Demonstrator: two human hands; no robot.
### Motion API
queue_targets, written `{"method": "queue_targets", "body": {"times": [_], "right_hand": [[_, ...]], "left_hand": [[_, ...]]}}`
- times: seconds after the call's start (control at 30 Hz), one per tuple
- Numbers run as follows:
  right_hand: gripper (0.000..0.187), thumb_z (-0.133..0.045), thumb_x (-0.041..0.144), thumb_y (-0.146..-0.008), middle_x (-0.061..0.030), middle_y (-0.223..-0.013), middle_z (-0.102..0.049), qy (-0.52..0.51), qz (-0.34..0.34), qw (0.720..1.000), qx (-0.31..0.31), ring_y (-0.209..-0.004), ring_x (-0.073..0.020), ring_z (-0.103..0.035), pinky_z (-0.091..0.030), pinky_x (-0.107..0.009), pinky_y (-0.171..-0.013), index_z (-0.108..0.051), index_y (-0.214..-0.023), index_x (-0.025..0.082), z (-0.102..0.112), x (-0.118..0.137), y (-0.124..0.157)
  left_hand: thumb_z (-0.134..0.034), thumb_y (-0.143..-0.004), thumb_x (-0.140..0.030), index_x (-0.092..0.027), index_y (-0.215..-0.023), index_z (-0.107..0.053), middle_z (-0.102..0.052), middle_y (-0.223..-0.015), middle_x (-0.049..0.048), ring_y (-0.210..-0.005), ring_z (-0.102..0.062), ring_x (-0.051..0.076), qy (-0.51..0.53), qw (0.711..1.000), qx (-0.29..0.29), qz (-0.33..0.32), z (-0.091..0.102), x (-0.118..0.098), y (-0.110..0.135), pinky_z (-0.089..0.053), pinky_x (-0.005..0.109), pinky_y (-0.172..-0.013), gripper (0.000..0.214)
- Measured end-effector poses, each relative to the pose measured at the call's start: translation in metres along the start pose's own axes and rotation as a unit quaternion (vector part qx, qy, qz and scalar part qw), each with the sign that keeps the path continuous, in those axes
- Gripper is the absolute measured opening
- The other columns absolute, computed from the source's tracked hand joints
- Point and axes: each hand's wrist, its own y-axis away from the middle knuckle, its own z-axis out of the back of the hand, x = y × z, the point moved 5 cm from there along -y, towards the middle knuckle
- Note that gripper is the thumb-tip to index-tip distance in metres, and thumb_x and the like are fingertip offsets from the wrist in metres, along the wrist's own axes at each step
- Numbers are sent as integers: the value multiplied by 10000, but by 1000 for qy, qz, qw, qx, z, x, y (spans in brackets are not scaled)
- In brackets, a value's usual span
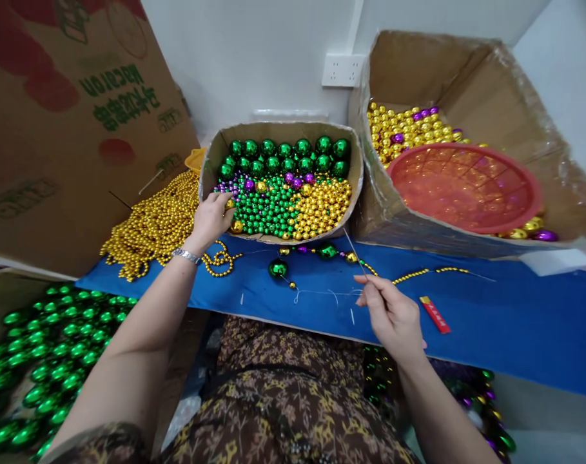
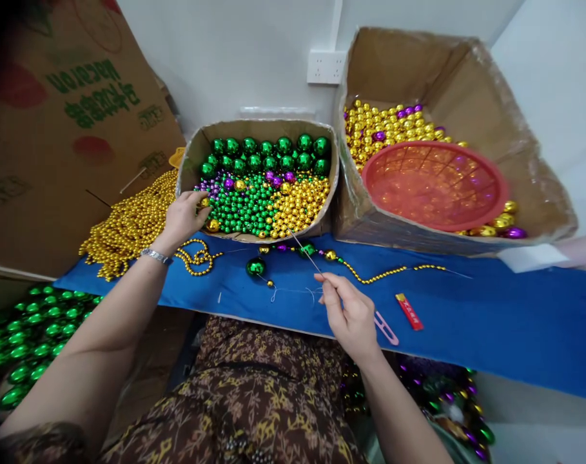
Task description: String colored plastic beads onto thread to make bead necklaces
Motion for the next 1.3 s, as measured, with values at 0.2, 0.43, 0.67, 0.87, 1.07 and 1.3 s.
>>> {"method": "queue_targets", "body": {"times": [0.2, 0.43, 0.67, 0.87, 1.07, 1.3], "right_hand": [[211, -467, 287, -963, -18, -790, -709, 10, -12, 1000, 15, -581, -117, -649, -532, -236, -598, -641, -1051, 207, -3, 2, 1], [231, -465, 314, -961, -25, -814, -723, 20, -20, 999, 24, -585, -129, -663, -550, -255, -622, -652, -1057, 217, -7, 0, 3], [226, -458, 296, -965, -23, -808, -725, 20, -14, 998, 55, -595, -121, -664, -538, -234, -614, -649, -1048, 206, -15, 8, 1], [221, -451, 280, -973, -40, -894, -734, 31, 0, 996, 88, -661, -138, -686, -560, -256, -661, -633, -1080, 213, -29, 7, 6], [211, -462, 246, -967, -52, -984, -734, 53, 50, 994, 78, -817, -173, -707, -578, -300, -764, -630, -1089, 212, -33, 8, 6], [213, -458, 225, -966, -61, -990, -735, 63, 47, 993, 83, -825, -170, -710, -574, -292, -791, -630, -1087, 198, -36, 4, 8]], "left_hand": [[-569, -848, -315, -120, -1180, -604, -657, -1121, 120, -973, -622, 224, 149, 988, -26, -9, 7, -12, -4, -491, 359, -902, 387], [-620, -814, -354, -111, -1170, -599, -669, -1101, 112, -852, -633, 167, 343, 939, 5, -4, 10, -45, 0, -533, 314, -776, 431], [-655, -810, -350, -147, -1172, -585, -661, -1012, 82, -820, -634, 143, 526, 847, 77, 25, 10, -83, 20, -555, 295, -746, 421], [-706, -769, -348, -171, -1117, -621, -658, -961, 57, -846, -633, 143, 651, 744, 121, 90, -3, -106, 48, -576, 296, -771, 400], [-681, -799, -341, -203, -1149, -606, -668, -1016, 66, -838, -667, 154, 720, 659, 161, 148, -21, -121, 72, -581, 331, -798, 383], [-663, -825, -358, -205, -1159, -610, -682, -1011, 79, -843, -681, 167, 744, 624, 180, 160, -27, -129, 88, -573, 324, -781, 371]]}}
